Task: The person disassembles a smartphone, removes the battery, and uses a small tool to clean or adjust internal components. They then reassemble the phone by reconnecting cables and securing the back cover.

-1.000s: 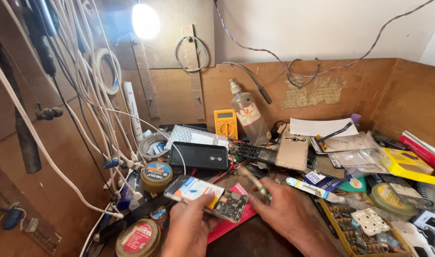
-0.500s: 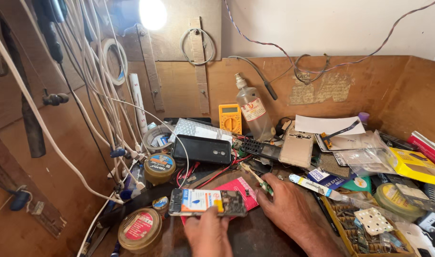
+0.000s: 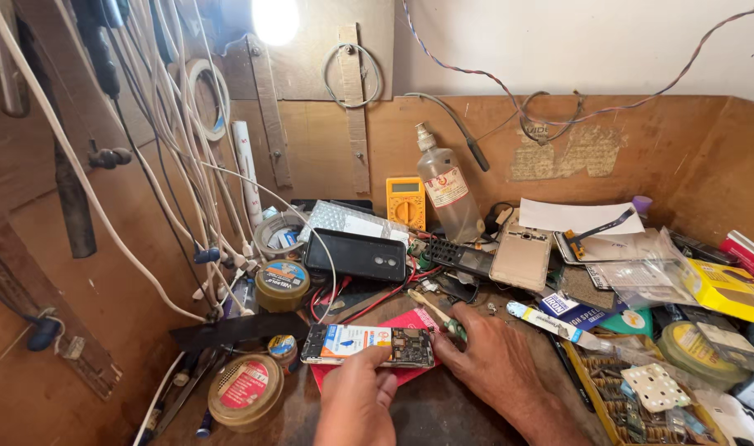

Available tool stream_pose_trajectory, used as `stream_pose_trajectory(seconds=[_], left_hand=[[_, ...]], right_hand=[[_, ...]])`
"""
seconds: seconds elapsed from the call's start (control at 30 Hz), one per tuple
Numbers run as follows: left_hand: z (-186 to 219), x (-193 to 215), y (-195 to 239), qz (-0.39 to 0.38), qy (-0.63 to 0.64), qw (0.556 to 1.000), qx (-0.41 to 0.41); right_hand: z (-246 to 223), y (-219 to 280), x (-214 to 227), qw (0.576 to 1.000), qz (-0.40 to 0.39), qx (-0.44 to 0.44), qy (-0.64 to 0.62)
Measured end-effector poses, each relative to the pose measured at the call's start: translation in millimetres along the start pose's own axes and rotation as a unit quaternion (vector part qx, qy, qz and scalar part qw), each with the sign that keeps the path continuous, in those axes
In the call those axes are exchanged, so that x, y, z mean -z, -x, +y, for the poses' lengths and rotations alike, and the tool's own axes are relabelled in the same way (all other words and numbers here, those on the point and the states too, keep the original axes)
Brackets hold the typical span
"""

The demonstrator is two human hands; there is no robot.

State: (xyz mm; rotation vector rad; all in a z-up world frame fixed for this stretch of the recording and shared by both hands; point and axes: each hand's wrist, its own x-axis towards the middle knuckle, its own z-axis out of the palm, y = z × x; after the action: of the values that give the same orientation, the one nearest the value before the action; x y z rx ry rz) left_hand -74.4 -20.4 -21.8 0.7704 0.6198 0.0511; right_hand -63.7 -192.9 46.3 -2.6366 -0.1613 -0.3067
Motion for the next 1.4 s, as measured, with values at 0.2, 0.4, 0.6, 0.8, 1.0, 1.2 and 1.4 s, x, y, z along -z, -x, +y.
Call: stream_pose_trajectory(seconds=[0.2,0.4,0.6,0.8,1.0,1.2,1.4], left_hand=[[5.4,57.0,-6.2,-0.245,-0.527,0.786,-0.211],[35.4,68.3,24.5,-0.149,-0.602,0.579,-0.530],[51.3,45.7,14.2,-0.187,-0.658,0.504,-0.528],[44.3,41.3,4.7,-0.189,-0.627,0.491,-0.575],[56.4,4.2,12.3,-0.186,-0.621,0.506,-0.568],[31.1,-44.5,23.8,-0.164,-0.431,0.671,-0.581],[-19.0,-83.2,3.9,-0.256,-0.107,0.948,-0.159]], right_hand=[[1.7,-0.7,-5.6,1.000,0.024,0.011,0.005],[6.7,-4.5,-2.0,0.999,0.000,-0.047,-0.023],[2.5,-4.2,0.6,0.998,-0.011,-0.028,-0.060],[14.2,-13.5,-14.8,0.999,-0.017,-0.036,-0.035],[34.6,-21.6,-21.1,0.979,0.100,-0.045,-0.170],[34.2,-18.6,-21.8,0.871,0.127,0.071,-0.468],[37.4,-16.8,-12.6,0.705,-0.078,-0.142,-0.690]])
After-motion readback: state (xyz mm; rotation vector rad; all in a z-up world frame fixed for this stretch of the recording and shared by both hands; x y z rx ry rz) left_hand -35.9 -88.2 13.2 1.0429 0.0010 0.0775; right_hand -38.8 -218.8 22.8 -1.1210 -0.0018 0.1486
